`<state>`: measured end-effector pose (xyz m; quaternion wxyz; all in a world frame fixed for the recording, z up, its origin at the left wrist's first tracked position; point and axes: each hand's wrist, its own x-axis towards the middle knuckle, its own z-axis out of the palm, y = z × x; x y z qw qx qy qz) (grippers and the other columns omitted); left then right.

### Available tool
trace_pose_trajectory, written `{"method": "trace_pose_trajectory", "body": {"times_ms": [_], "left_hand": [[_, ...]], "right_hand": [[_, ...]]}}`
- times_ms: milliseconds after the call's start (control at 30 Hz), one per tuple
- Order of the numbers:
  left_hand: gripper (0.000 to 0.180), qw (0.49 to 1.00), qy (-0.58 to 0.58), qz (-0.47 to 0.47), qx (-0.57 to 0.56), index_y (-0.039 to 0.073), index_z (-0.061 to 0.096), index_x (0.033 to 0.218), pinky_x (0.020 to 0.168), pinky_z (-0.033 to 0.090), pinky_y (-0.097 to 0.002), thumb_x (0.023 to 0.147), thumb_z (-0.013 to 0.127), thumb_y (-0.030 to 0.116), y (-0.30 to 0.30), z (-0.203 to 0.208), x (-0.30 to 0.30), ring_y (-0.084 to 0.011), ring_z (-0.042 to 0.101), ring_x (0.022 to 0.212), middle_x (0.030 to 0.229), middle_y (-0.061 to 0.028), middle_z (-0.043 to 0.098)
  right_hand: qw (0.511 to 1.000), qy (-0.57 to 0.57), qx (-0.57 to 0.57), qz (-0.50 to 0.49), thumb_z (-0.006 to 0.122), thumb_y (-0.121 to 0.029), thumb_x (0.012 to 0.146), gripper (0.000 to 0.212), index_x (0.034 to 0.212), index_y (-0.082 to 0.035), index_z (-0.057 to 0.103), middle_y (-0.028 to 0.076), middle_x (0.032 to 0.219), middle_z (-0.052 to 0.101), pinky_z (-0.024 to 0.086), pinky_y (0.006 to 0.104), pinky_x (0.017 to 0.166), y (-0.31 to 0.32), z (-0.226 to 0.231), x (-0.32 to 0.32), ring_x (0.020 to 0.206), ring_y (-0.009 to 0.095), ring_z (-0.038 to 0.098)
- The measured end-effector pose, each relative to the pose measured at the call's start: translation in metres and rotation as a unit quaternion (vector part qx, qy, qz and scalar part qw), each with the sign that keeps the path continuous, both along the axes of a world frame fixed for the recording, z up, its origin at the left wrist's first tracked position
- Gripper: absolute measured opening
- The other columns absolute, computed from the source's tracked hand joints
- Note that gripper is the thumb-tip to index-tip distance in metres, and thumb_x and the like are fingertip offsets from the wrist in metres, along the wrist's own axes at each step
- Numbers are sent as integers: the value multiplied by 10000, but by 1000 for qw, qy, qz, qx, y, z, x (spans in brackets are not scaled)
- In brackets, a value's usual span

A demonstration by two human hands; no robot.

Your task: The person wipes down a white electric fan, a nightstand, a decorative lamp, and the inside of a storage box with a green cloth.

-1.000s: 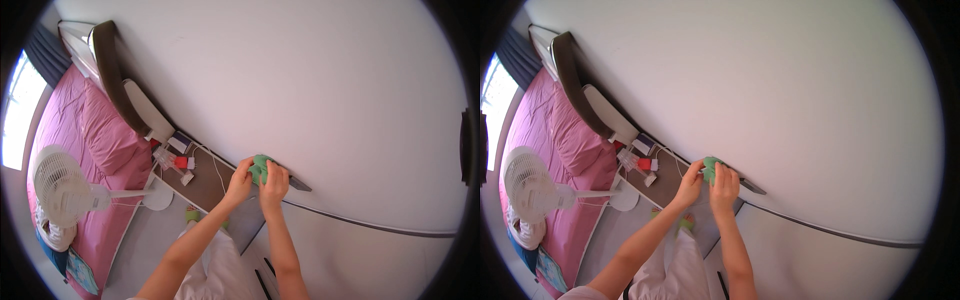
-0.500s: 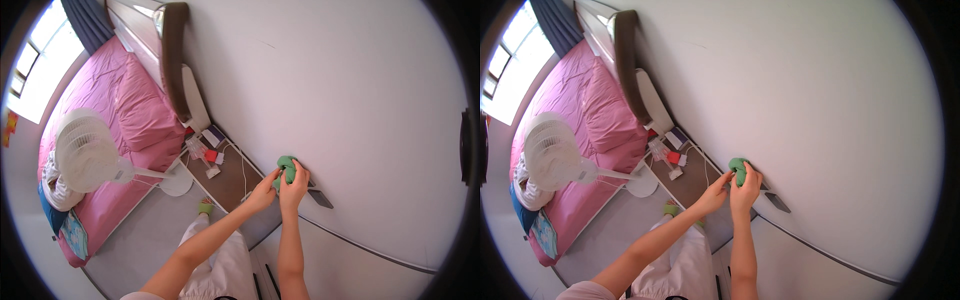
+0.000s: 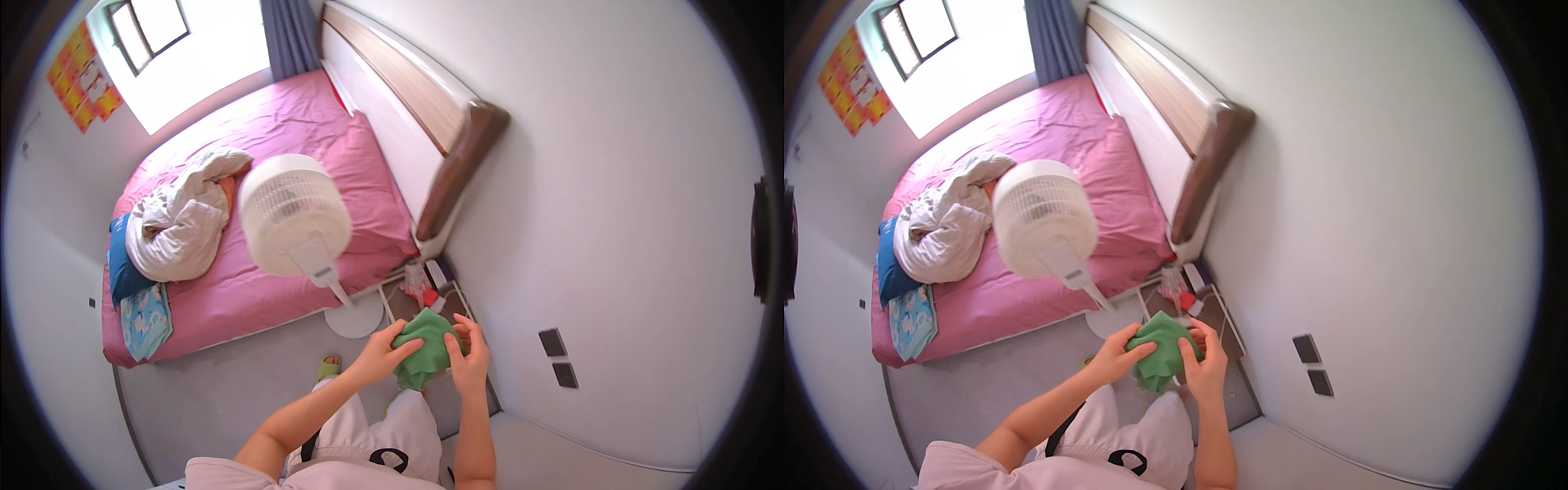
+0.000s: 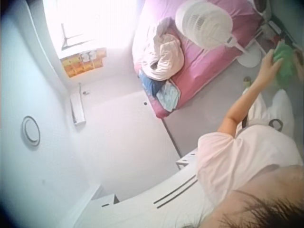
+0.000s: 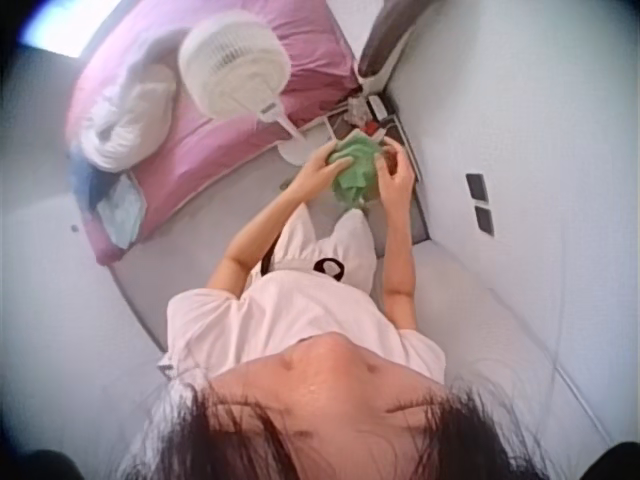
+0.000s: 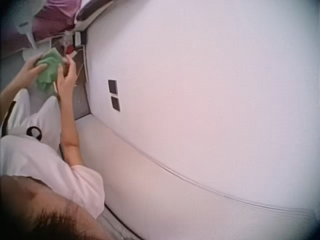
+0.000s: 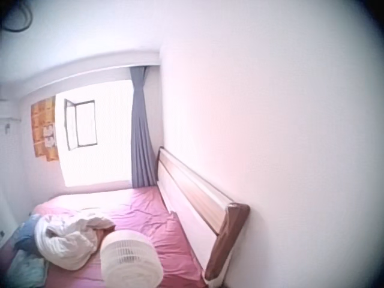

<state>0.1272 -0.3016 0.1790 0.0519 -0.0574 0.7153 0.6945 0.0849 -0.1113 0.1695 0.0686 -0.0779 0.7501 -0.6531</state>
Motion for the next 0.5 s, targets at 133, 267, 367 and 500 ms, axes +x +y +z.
{"method": "trace_pose_trajectory", "body": {"times_ms": [133, 267, 367, 500], "left_hand": [[202, 985, 1, 127, 114, 16, 599, 1081, 768, 476, -259, 992, 611, 197, -81, 22, 27, -59, 554, 895, 933, 1, 622], [237, 975, 52, 74, 204, 2, 593, 1173, 883, 471, -267, 1017, 551, 174, -164, 53, 42, -76, 561, 1004, 1034, -15, 632], [277, 981, 150, 59, 112, 0, 587, 1242, 931, 458, -274, 1025, 514, 155, -240, 63, 56, -93, 574, 1057, 1137, -41, 660], [229, 970, 131, 203, 28, 11, 636, 1174, 827, 477, -255, 1009, 520, 121, -352, 34, 36, -111, 618, 947, 1018, -51, 700]], "right_hand": [[964, 234, 84, 96, 689, -148, 874, 571, 1397, -43, 485, 147, 1339, 535, 445, 367, 1007, -93, 43, 18, 1161, 262, 574], [983, 145, -30, 113, 663, -106, 910, 616, 1462, -36, 399, 136, 1424, 481, 360, 356, 1095, -198, 40, 34, 1303, 237, 477], [990, 96, -99, 10, 606, -93, 964, 547, 1464, -30, 395, 113, 1444, 469, 342, 347, 1103, -252, 51, 31, 1306, 210, 459], [978, 162, -91, -93, 568, -139, 989, 477, 1436, -37, 436, 93, 1410, 494, 355, 336, 1094, -301, 101, -12, 1268, 201, 483]]}}
